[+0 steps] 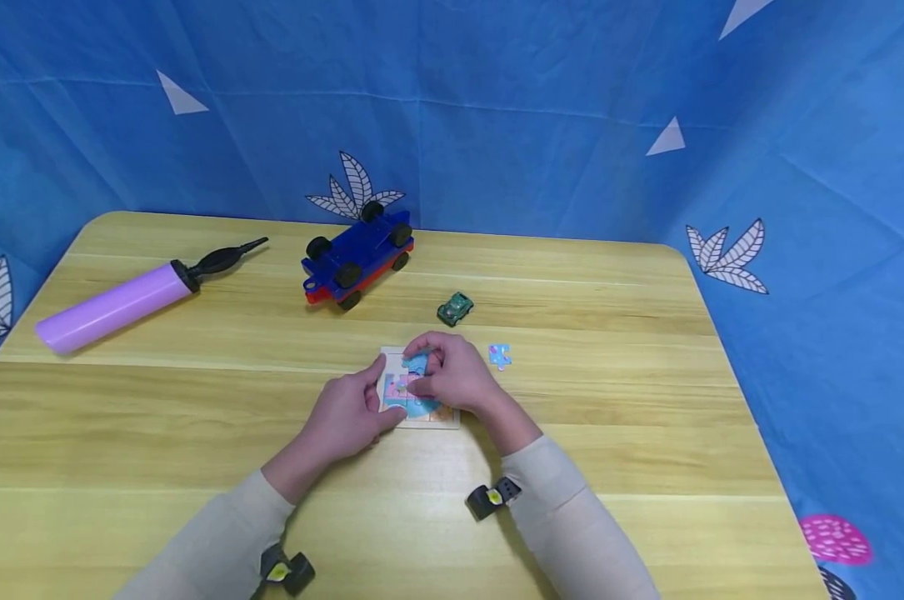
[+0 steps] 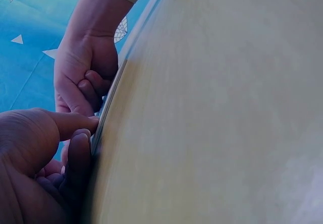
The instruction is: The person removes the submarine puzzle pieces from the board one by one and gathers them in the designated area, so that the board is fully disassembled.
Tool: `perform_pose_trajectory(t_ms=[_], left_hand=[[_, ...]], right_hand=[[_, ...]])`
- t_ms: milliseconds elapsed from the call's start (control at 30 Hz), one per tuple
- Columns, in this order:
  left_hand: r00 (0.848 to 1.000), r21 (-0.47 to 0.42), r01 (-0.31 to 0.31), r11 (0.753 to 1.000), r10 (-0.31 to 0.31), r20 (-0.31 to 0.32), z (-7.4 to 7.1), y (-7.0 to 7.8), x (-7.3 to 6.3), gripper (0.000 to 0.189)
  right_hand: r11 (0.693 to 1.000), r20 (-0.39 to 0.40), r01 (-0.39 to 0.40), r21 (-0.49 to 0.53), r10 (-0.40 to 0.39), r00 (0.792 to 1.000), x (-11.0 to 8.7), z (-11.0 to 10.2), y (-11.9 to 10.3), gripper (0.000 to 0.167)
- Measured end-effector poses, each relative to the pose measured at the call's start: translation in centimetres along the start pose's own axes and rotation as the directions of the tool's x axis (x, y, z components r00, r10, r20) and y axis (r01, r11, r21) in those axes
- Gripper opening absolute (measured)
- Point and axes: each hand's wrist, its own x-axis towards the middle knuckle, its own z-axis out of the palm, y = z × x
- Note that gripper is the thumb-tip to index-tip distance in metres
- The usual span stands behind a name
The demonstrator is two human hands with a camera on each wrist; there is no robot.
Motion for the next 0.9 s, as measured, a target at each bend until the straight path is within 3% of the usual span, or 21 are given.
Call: perform_pose_trajectory(t_ms=[133,300,500,900], left_hand=[[1.0,0.009,0.009,1.0,-0.009,0.006,0.1,0.1,-0.1,0.088],[1.0,0.013,0.003,1.0,-0.003,-0.001,0.0,0.1,-0.1,0.088],[1.0,0.006,0.001,1.0,-0.001,0.003,-0.1,0.1,0.0,0.089],[1.0,0.002,-0.016,1.0,0.016,-0.002,-0.1,0.1,0.0,0.088]], right_hand=[[1.0,-0.066,-0.019,0.01,0.02,0.998,-0.7,-0.2,0.2,0.039],[0.997,-0.128,-0.028,-0.071,0.018,0.992,-1.4,-0.7,0.4,0.042],[0.992,-0.119,-0.051,-0.112,0.037,0.992,-1.5,-1.1,0.3,0.039],[0.998,-0.107,-0.053,-0.034,0.049,0.993,-1.4,-1.1,0.6,0.029]])
